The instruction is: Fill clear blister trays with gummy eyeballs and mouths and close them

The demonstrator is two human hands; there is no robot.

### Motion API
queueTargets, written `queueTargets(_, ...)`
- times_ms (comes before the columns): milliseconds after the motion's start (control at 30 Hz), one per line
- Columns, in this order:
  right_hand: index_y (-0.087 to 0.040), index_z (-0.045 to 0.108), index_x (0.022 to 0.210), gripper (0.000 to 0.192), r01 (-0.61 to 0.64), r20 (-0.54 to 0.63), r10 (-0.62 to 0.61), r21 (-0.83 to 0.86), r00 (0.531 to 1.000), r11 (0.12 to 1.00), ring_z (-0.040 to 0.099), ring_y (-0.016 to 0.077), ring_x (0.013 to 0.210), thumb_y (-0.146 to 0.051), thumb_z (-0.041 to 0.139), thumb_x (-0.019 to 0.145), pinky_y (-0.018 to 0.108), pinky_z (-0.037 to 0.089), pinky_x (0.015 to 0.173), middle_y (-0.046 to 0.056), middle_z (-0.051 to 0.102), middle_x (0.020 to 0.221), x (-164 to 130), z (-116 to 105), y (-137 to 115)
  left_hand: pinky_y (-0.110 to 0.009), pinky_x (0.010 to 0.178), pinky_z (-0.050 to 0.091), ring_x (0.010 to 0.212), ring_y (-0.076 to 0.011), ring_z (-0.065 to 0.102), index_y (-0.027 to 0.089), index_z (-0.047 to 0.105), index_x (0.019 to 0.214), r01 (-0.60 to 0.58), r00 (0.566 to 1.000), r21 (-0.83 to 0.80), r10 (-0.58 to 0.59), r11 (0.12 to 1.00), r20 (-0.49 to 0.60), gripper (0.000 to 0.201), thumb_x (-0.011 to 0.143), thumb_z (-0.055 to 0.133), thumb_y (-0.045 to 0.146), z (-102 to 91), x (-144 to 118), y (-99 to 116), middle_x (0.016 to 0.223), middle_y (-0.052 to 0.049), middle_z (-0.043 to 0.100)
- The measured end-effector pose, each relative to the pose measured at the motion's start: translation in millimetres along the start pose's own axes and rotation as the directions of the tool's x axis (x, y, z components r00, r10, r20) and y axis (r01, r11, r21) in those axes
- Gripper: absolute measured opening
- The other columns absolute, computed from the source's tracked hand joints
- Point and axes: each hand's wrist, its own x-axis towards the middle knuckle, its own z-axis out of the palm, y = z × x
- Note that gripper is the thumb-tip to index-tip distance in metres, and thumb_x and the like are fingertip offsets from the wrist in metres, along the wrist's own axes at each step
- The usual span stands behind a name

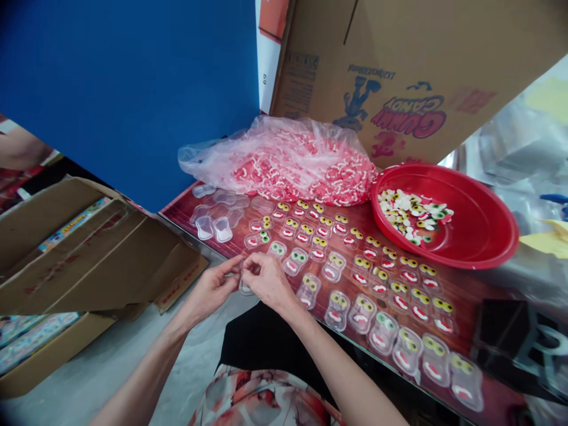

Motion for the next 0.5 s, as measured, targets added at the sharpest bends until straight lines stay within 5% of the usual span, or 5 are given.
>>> queueTargets(333, -0.019, 0.061, 0.072, 0.006, -0.112, -0.038, 0.108, -0.119, 0.993, 0.986, 0.053, 0.0111, 0.055, -0.019, 0.055, 0.07, 0.022, 0.04, 0.054, -0.003, 0.059, 0.063, -9.5, 4.5, 0.4, -0.021, 0.062, 0.049, 0.068, -0.0132, 0.066, 0.017, 0.063, 0.125, 0.019, 0.996, 0.175, -0.004, 0.984, -0.084, 0.051, 0.075, 0.054, 0.014, 13.1, -5.1, -5.3, 0.09, -0.004, 0.076)
queueTargets(500, -0.02, 0.06, 0.075, 0.005, -0.023, -0.025, 0.018, -0.215, 1.0, 0.976, 0.054, 0.012, 0.061, -0.019, 0.056, 0.077, 0.023, 0.041, 0.06, -0.002, 0.061, 0.068, -10.6, 3.9, -4.0, -0.02, 0.061, 0.047, 0.063, -0.0108, 0.064, 0.02, 0.054, 0.127, 0.011, 0.992, 0.141, 0.007, 0.99, -0.124, 0.049, 0.078, 0.052, 0.015, 16.7, -9.2, -1.1, 0.084, -0.001, 0.074)
